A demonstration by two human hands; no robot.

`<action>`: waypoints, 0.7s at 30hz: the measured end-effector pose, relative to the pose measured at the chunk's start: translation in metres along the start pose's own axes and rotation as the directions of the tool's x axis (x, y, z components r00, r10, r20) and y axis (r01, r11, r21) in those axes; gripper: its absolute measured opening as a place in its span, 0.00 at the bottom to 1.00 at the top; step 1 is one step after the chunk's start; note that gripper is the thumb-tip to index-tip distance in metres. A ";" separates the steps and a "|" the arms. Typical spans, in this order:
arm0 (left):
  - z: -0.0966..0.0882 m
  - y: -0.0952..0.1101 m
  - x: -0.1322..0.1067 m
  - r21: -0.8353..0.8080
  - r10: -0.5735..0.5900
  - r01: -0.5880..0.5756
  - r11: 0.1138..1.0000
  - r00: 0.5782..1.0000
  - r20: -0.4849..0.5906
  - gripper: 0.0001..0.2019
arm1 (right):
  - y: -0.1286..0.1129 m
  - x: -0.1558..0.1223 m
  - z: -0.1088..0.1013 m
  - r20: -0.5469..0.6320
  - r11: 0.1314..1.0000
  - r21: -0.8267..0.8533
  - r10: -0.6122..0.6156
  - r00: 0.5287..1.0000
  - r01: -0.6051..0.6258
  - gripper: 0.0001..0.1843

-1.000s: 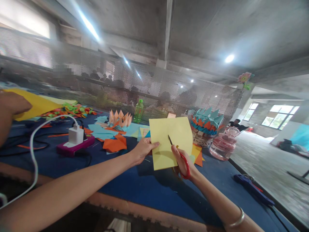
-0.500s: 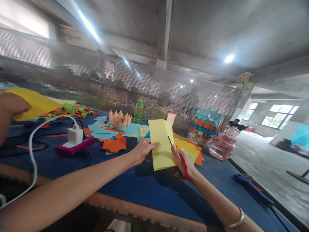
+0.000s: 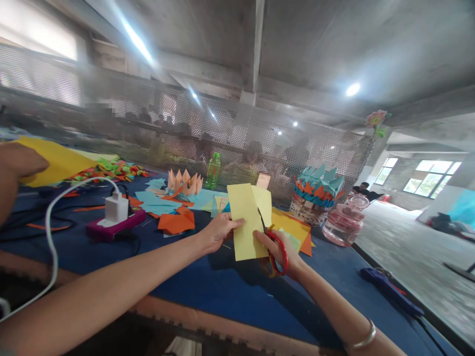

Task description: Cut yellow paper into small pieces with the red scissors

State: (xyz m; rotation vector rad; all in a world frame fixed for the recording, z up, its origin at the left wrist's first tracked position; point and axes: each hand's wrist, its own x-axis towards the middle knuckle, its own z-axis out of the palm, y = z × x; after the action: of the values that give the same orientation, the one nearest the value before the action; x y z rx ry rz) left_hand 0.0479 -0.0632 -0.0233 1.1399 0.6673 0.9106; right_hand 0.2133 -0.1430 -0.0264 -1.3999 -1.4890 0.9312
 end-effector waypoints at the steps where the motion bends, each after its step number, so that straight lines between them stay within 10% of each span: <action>1: 0.000 0.000 0.000 -0.004 -0.002 0.002 1.000 1.000 0.002 0.20 | 0.000 0.000 0.000 0.006 1.000 0.031 0.005 1.000 -0.005 0.28; 21: -0.015 0.015 0.008 -0.046 0.032 -0.031 0.998 0.999 0.034 0.20 | 0.015 0.005 -0.002 0.126 1.000 0.020 0.000 0.992 -0.002 0.23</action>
State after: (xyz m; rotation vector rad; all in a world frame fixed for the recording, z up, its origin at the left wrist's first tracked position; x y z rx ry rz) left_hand 0.0353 -0.0468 -0.0138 1.1263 0.5994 0.9263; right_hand 0.2199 -0.1370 -0.0392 -1.3487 -1.5679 1.0491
